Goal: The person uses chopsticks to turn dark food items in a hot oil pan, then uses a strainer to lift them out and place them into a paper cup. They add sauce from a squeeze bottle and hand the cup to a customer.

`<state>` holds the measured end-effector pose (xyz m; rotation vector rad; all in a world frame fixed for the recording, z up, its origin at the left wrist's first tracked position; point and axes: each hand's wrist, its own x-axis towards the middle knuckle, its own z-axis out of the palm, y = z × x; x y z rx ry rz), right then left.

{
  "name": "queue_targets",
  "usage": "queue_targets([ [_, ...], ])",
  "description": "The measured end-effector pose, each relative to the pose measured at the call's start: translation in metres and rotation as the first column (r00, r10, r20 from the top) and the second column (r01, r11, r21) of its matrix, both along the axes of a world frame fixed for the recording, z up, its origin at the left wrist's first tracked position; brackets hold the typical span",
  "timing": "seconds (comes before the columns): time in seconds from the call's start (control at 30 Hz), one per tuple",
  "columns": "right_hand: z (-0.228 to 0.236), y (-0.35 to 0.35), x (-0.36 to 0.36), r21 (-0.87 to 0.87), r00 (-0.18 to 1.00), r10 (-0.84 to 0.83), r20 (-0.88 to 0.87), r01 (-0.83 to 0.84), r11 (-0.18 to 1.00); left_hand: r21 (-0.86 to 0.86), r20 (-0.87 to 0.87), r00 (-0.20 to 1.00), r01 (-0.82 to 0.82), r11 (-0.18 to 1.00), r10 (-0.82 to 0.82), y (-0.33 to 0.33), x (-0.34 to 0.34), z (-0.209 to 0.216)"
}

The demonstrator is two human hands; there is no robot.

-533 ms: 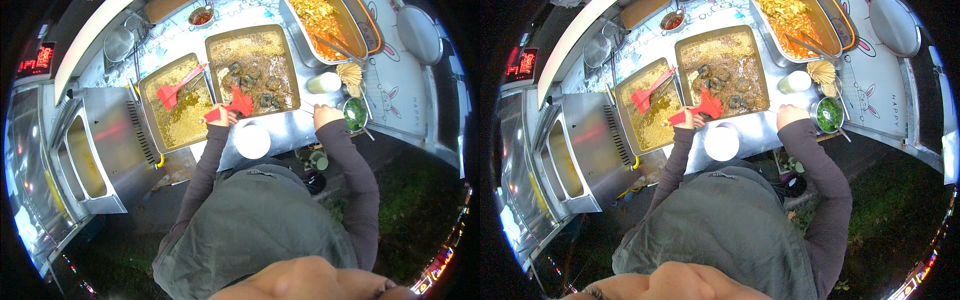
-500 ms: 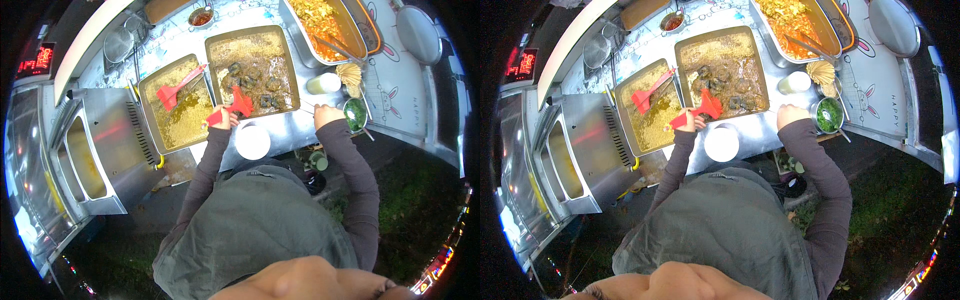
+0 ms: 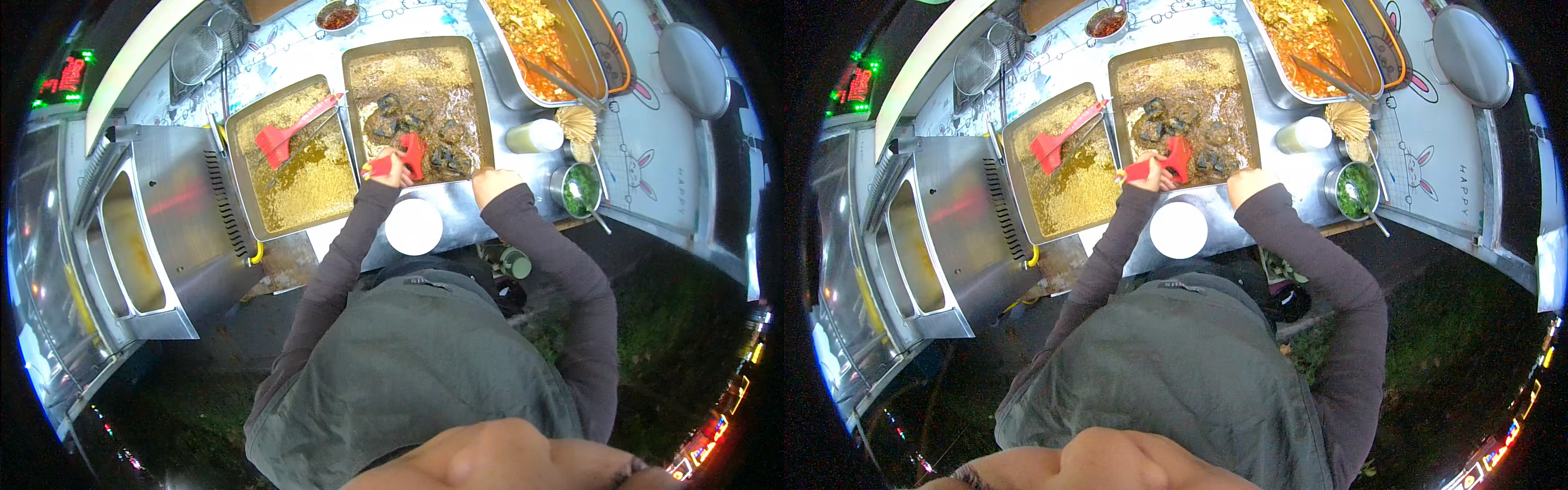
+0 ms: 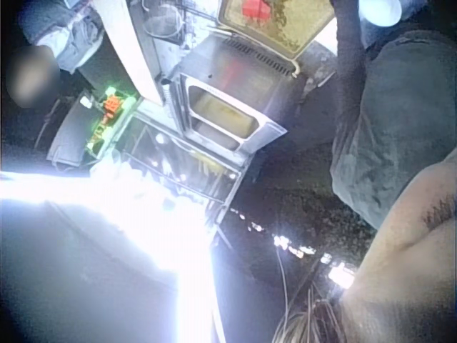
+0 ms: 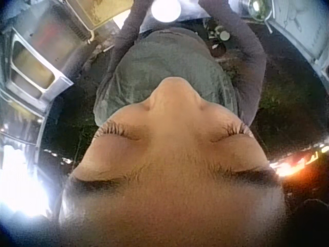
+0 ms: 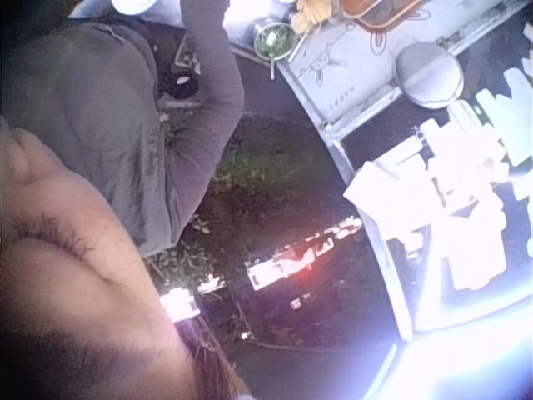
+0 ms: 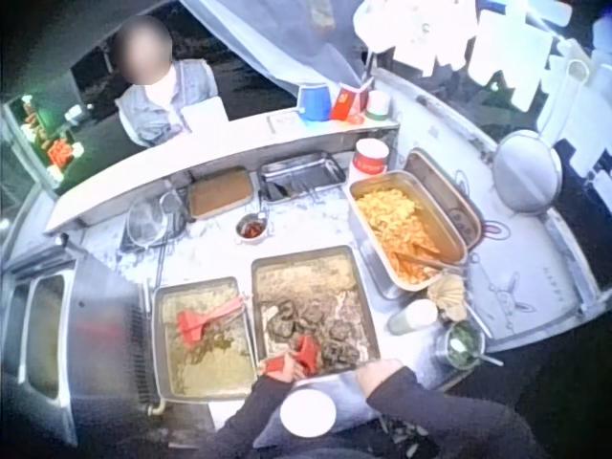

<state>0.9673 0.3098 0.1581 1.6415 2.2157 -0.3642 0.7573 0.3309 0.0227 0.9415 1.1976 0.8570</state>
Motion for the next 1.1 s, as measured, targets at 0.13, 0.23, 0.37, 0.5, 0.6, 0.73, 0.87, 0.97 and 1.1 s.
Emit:
queue_targets([
  [0.13,0.001,0.010,-0.004,0.149,0.991,-0.059,-0.122,0.077,0.986,0.030,0.050,0.968,-0.248,0.968,0.246,0.006,-0.017,0.001],
  [0.23,0.003,0.031,-0.018,0.263,0.985,-0.028,-0.170,0.072,0.962,0.184,-0.082,0.954,-0.270,0.945,0.288,0.031,-0.023,0.009],
  [0.37,0.016,0.032,-0.009,0.265,0.989,-0.130,-0.069,0.144,0.953,0.393,-0.355,0.900,-0.102,0.914,0.253,0.042,-0.015,0.016],
  [0.5,0.035,0.019,0.023,0.206,0.966,-0.257,0.039,0.244,0.948,0.371,-0.294,0.922,-0.133,0.919,0.252,0.041,0.015,0.020],
  [0.6,0.041,0.008,0.034,0.208,0.966,-0.252,0.055,0.236,0.949,0.307,-0.277,0.946,-0.082,0.948,0.171,0.042,0.012,0.026],
  [0.73,0.041,0.002,0.031,0.154,0.968,-0.240,0.078,0.226,0.962,0.184,-0.151,0.981,-0.090,0.979,0.119,0.024,-0.025,0.031],
  [0.87,0.041,0.002,0.024,0.082,0.983,-0.178,0.052,0.174,0.981,-0.037,-0.096,0.994,-0.062,0.997,0.058,-0.001,-0.019,0.014],
  [0.97,0.044,0.002,0.023,0.054,0.986,-0.150,0.075,0.146,0.988,0.070,0.036,0.999,-0.043,0.997,0.040,-0.005,-0.001,0.004],
  [1.1,0.041,0.006,0.017,0.007,0.991,0.017,0.131,-0.018,1.000,0.248,-0.117,0.987,-0.075,0.966,0.107,-0.006,-0.031,0.017],
])
